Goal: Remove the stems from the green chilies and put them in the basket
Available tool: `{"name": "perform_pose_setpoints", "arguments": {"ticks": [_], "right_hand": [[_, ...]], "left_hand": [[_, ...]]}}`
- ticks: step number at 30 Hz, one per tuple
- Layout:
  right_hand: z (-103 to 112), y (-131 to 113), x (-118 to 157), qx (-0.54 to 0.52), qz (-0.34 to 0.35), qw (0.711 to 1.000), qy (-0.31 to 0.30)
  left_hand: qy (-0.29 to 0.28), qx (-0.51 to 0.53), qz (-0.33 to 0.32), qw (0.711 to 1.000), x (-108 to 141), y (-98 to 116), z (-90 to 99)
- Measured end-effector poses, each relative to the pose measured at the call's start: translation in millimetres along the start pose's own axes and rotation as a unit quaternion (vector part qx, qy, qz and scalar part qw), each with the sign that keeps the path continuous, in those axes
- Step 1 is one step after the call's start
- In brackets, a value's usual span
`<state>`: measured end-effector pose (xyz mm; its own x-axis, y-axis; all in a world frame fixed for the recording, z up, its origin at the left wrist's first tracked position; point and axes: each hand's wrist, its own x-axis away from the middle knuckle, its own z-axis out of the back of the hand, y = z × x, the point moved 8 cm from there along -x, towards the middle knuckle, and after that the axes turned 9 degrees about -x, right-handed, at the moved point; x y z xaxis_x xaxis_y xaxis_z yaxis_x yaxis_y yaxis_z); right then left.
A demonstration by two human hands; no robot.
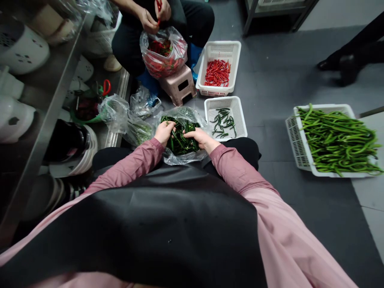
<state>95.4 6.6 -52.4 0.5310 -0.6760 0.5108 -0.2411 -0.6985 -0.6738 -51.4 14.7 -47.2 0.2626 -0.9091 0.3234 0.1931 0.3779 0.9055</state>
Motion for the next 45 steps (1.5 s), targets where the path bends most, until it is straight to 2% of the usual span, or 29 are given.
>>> {"name": "perform_pose_setpoints", "arguments": {"ticks": [2,5,6,7,11,16,18,19,22,24,26,29,31,33,35,38,40,42,45], "right_hand": [[1.2,-9.0,0.5,-0.016,0.026,0.999,-0.012],[-1.5,-16.5,0.9,-0.047,0.04,0.997,-0.049],[-2.5,-17.2,0.9,-0.057,0.039,0.996,-0.06],[-3.3,-17.5,0.8,-0.065,0.038,0.995,-0.069],[-3.2,-16.7,0.2,-0.066,0.043,0.993,-0.086],[-3.4,-21.7,3.4,-0.002,0.088,0.992,-0.093],[-2.4,-28.9,6.1,0.055,0.13,0.987,-0.075],[-1.7,-33.1,7.7,0.093,0.154,0.982,-0.06],[4.7,-40.5,11.0,0.17,0.203,0.964,0.014],[10.7,-32.6,9.7,0.159,0.18,0.969,0.06],[8.1,-14.7,6.0,0.134,0.125,0.982,0.051],[-6.2,9.6,2.4,0.114,0.069,0.991,-0.006],[-8.9,17.3,1.4,0.102,0.053,0.993,-0.002],[-6.0,19.3,0.7,0.089,0.035,0.995,0.021],[-2.2,17.1,0.5,0.076,0.015,0.996,0.031],[5.8,12.4,0.8,0.044,-0.02,0.998,0.04],[12.0,11.6,1.5,0.01,-0.045,0.998,0.053],[15.1,11.4,1.8,-0.024,-0.056,0.996,0.058],[13.8,12.8,1.6,-0.048,-0.061,0.996,0.052]], "left_hand": [[-0.045,-0.021,-0.026,0.998,5.7,5.2,1.4],[-0.198,-0.072,-0.063,0.975,22.9,7.3,-20.6],[-0.231,-0.08,-0.07,0.967,28.2,7.0,-27.2],[-0.248,-0.084,-0.075,0.962,31.6,6.9,-32.0],[-0.257,-0.074,-0.067,0.961,34.7,8.5,-40.0],[-0.339,0.037,0.032,0.94,49.5,9.1,-51.6],[-0.33,0.042,0.045,0.942,50.0,7.9,-52.1],[-0.307,0.027,0.043,0.95,46.6,6.1,-50.1],[-0.179,0.015,0.046,0.983,27.4,-2.2,-34.0],[-0.086,0.063,0.059,0.993,15.4,-7.5,-21.0],[-0.02,0.097,0.06,0.993,8.5,-9.3,-13.3],[0.037,0.057,0.025,0.997,7.8,-2.9,-13.3],[0.059,0.003,-0.012,0.998,11.0,4.4,-17.6],[0.058,-0.032,-0.04,0.997,12.6,9.6,-22.3],[0.044,-0.026,-0.03,0.998,10.1,8.2,-21.5],[0.048,0.032,0.025,0.998,4.2,-0.9,-4.9],[0.052,0.053,0.031,0.997,4.8,-2.5,6.7],[0.001,0.026,0.018,0.999,11.2,-1.2,4.1],[-0.154,-0.049,0.03,0.986,32.8,-6.0,-24.0]]}}
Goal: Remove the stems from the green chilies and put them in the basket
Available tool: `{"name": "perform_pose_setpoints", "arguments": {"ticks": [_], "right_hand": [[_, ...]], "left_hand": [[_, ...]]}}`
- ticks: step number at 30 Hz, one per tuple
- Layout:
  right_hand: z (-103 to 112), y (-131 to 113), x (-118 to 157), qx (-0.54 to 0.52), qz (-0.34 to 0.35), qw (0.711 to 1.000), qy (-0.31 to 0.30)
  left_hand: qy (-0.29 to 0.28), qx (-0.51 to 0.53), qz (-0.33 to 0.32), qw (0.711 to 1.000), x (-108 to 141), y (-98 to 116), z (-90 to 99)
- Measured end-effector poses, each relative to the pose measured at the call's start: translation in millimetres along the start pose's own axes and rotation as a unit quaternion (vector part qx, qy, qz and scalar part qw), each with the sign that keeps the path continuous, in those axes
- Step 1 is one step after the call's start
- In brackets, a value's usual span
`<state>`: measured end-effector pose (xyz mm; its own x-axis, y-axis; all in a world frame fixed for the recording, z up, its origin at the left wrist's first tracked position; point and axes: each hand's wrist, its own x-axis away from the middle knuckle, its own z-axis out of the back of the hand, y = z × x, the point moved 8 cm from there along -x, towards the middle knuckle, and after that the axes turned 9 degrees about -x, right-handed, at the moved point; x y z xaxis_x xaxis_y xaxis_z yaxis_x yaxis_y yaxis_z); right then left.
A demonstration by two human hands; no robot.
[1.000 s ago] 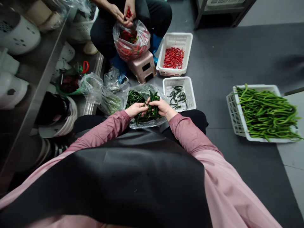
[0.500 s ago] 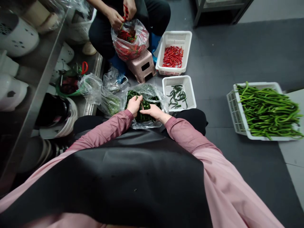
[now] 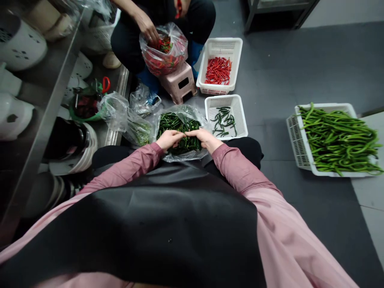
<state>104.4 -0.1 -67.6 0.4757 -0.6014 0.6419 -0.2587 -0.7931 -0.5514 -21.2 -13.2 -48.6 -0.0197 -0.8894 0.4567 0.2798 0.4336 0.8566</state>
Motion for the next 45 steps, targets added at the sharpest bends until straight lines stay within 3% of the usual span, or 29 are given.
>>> {"name": "perform_pose_setpoints", "arguments": {"ticks": [2,5,8,10,12,14,17,20,23,27,34,38,40,43,45], "right_hand": [[-2.9,2.8,0.1,0.001,-0.01,1.0,-0.01],[-8.5,6.5,1.6,0.009,-0.027,0.999,-0.033],[-9.1,-5.2,4.8,0.051,0.044,0.998,-0.021],[-10.2,-25.1,11.6,0.128,0.164,0.978,0.003],[-17.1,-41.7,22.1,0.215,0.277,0.937,0.009],[-20.3,-47.0,27.7,0.256,0.325,0.91,0.019],[-10.8,-33.0,18.3,0.198,0.256,0.945,0.042],[-15.5,-2.9,4.6,0.104,0.133,0.985,-0.024],[-22.8,13.6,-0.5,0.067,0.096,0.991,-0.059],[-16.3,22.7,-2.6,0.06,0.062,0.996,-0.004],[-17.6,23.3,-1.5,-0.019,0.017,1.0,-0.007],[-16.2,20.9,-2.5,-0.025,-0.001,1.0,-0.012],[-14.6,13.8,-0.9,-0.006,0.0,1.0,-0.027],[-11.0,4.2,5.0,0.048,-0.011,0.998,-0.048],[-8.4,1.6,9.1,0.091,-0.022,0.994,-0.053]], "left_hand": [[-0.057,0.003,0.007,0.998,8.3,-0.5,-17.6],[-0.086,0.07,0.002,0.994,14.5,3.8,-28.6],[-0.113,0.102,0.025,0.988,14.8,1.3,-33.8],[-0.078,0.115,0.057,0.989,10.1,-5.8,-28.5],[-0.008,0.147,0.089,0.985,3.6,-13.6,-16.4],[0.05,0.19,0.107,0.975,-2.1,-17.2,-3.8],[0.112,0.236,0.084,0.962,-8.1,-10.0,12.9],[0.168,0.225,0.043,0.959,-9.7,2.9,19.7],[0.218,0.181,0.029,0.959,-11.0,8.8,14.6],[0.252,0.148,0.003,0.956,-15.5,7.9,6.7],[0.207,0.194,0.008,0.959,-14.0,-13.2,-15.7],[0.219,0.146,0.027,0.964,-7.6,-13.2,-10.8],[0.172,0.153,0.031,0.973,-8.4,-7.1,-5.7],[0.032,0.164,0.037,0.985,-10.6,3.2,-4.5],[-0.013,0.129,0.039,0.991,-10.4,5.5,-0.2]]}}
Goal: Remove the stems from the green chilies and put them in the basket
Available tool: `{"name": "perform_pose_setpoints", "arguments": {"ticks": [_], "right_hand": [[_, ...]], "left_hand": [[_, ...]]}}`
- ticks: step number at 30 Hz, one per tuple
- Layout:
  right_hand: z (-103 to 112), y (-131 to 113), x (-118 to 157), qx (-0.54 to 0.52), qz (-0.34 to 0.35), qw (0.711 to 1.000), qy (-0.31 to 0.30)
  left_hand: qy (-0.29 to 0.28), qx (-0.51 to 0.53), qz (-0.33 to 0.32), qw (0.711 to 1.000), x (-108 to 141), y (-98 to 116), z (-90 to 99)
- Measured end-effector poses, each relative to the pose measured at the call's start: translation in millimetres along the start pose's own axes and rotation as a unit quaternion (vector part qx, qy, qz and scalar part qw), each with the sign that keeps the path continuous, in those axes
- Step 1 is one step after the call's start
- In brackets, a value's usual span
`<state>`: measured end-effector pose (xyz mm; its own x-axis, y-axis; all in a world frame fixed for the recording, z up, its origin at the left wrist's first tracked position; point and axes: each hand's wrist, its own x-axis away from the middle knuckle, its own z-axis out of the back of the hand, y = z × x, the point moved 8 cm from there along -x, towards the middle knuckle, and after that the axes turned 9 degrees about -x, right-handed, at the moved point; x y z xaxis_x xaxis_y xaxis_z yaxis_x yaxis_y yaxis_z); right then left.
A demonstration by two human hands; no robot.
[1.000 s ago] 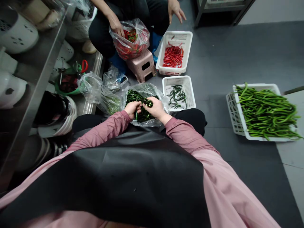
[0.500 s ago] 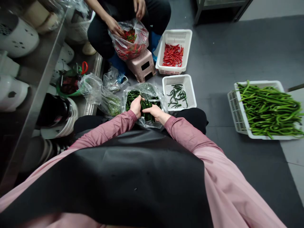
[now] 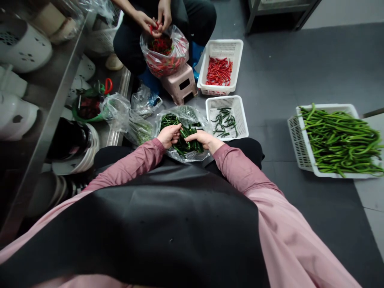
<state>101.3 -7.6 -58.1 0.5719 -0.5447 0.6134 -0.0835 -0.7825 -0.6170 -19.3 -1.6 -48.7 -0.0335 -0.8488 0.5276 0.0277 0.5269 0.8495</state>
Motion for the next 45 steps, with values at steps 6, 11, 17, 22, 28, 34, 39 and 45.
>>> {"name": "perform_pose_setpoints", "arguments": {"ticks": [6,11,17,22,28,34,39,45], "right_hand": [[-1.0,7.1,3.0,0.027,-0.023,0.999,-0.002],[-2.3,10.1,2.8,0.005,-0.029,1.0,-0.005],[-9.0,-3.5,2.3,0.001,0.072,0.997,-0.008],[-21.7,-2.2,-1.4,-0.018,0.1,0.994,-0.043],[-31.9,1.2,-0.1,-0.041,0.12,0.988,-0.087],[-21.2,-9.1,3.3,-0.032,0.153,0.987,-0.026],[-9.2,-18.9,3.6,0.02,0.161,0.987,0.007],[-5.5,-16.8,-0.3,0.086,0.178,0.979,0.049]], "left_hand": [[0.156,-0.374,-0.171,0.898,6.9,26.4,15.2],[0.19,-0.34,-0.156,0.908,8.9,29.9,16.8],[0.168,0.009,-0.051,0.984,3.7,40.2,24.0],[0.154,0.183,0.004,0.971,5.3,38.6,6.7],[0.182,0.271,0.01,0.945,-7.4,36.5,8.0],[0.251,0.171,-0.042,0.952,-6.2,33.9,43.4],[0.096,0.033,0.013,0.995,10.0,17.2,26.0],[0.15,-0.189,-0.097,0.966,14.0,20.6,16.6]]}}
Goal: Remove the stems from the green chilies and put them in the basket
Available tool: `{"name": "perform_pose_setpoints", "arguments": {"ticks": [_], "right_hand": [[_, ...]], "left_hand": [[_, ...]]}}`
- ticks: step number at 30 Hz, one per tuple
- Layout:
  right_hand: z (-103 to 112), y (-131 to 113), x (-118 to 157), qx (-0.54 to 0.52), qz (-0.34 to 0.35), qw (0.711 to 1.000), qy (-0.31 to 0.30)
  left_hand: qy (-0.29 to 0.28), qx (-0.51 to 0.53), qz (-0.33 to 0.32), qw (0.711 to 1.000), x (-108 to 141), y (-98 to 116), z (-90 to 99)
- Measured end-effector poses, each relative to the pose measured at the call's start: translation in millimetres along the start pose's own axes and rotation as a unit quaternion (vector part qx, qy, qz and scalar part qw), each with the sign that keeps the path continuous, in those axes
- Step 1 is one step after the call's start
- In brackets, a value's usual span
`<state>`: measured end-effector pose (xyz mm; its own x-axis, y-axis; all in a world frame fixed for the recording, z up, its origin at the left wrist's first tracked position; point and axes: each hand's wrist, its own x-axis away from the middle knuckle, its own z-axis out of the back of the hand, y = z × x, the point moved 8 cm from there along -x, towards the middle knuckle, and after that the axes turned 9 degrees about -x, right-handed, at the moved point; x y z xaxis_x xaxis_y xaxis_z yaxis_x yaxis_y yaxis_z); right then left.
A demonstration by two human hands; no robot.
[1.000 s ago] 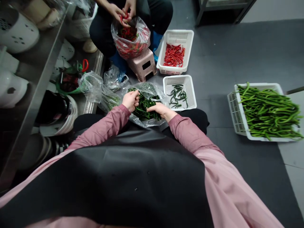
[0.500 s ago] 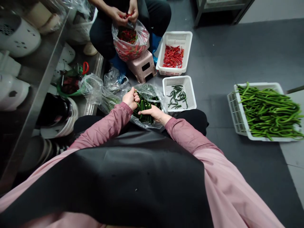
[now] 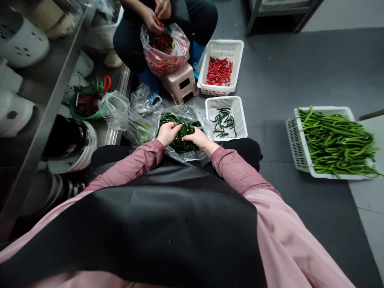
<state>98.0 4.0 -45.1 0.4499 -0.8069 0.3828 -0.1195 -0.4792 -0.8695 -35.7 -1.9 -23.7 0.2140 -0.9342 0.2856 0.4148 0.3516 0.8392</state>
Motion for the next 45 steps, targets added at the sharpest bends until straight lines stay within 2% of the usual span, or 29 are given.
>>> {"name": "perform_pose_setpoints", "arguments": {"ticks": [2,5,9,11,12,16,18,21,22,24,25,27,29,30,32,34,36,39,41,43,45], "right_hand": [[8.3,4.5,-0.5,0.029,-0.016,0.999,0.04],[16.0,9.1,0.4,0.01,-0.039,0.997,0.062],[3.7,9.3,2.7,-0.079,-0.052,0.995,-0.007],[-5.4,8.2,4.4,-0.109,-0.052,0.992,-0.042],[-8.9,7.9,5.1,-0.122,-0.053,0.99,-0.053],[-19.4,9.7,8.7,-0.157,-0.076,0.98,-0.099],[-20.9,8.6,10.6,-0.155,-0.087,0.977,-0.121],[-17.1,2.1,12.4,-0.14,-0.088,0.977,-0.131],[-16.0,0.5,13.4,-0.14,-0.093,0.977,-0.13],[-16.4,-0.4,17.3,-0.15,-0.113,0.974,-0.127],[-18.3,-0.4,20.5,-0.157,-0.124,0.971,-0.128],[-22.8,-2.7,29.0,-0.163,-0.138,0.968,-0.132],[-19.9,-14.6,37.0,-0.155,-0.123,0.972,-0.123],[-12.2,-26.1,39.4,-0.15,-0.1,0.978,-0.105],[18.0,-57.4,40.8,-0.146,-0.034,0.988,-0.04],[65.1,-87.4,37.2,-0.144,0.015,0.988,0.055],[118.0,-100.7,27.8,-0.135,0.006,0.979,0.154],[185.7,-90.2,6.2,-0.104,-0.071,0.955,0.268],[215.0,-78.5,-8.9,-0.077,-0.106,0.942,0.31],[231.5,-75.0,-18.9,-0.033,-0.109,0.931,0.346],[233.7,-82.5,-19.5,0.027,-0.095,0.919,0.382]], "left_hand": [[0.035,-0.011,-0.011,0.999,-4.4,-3.7,4.8],[0.006,0.101,0.09,0.991,-10.3,-20.8,4.0],[-0.073,0.272,0.204,0.937,-7.1,-18.9,-12.6],[-0.072,0.357,0.236,0.901,-3.2,-12.5,-20.1],[-0.057,0.381,0.238,0.892,-2.0,-9.3,-21.6],[-0.006,0.395,0.226,0.89,2.3,-2.8,-25.1],[-0.009,0.375,0.223,0.9,3.4,-2.5,-27.7],[-0.034,0.295,0.153,0.942,-0.7,1.9,-23.2],[-0.024,0.246,0.107,0.963,-3.1,4.4,-16.1],[0.035,0.112,-0.006,0.993,-5.9,11.7,4.5],[0.071,0.036,-0.063,0.995,-5.5,16.3,13.9],[0.111,-0.102,-0.153,0.977,-3.5,23.2,22.3],[0.101,-0.199,-0.189,0.956,-4.1,21.5,18.7],[0.086,-0.234,-0.19,0.95,-5.1,17.7,15.0],[0.05,-0.291,-0.18,0.938,-5.5,8.5,7.3],[0.015,-0.342,-0.191,0.92,-0.5,2.8,0.0],[-0.01,-0.388,-0.228,0.893,9.4,2.6,-6.4],[-0.04,-0.442,-0.281,0.851,24.3,4.7,-14.8],[-0.069,-0.474,-0.287,0.83,28.7,2.3,-20.4],[-0.107,-0.505,-0.273,0.812,29.1,-4.1,-26.1],[-0.141,-0.53,-0.256,0.796,28.1,-11.5,-32.2]]}}
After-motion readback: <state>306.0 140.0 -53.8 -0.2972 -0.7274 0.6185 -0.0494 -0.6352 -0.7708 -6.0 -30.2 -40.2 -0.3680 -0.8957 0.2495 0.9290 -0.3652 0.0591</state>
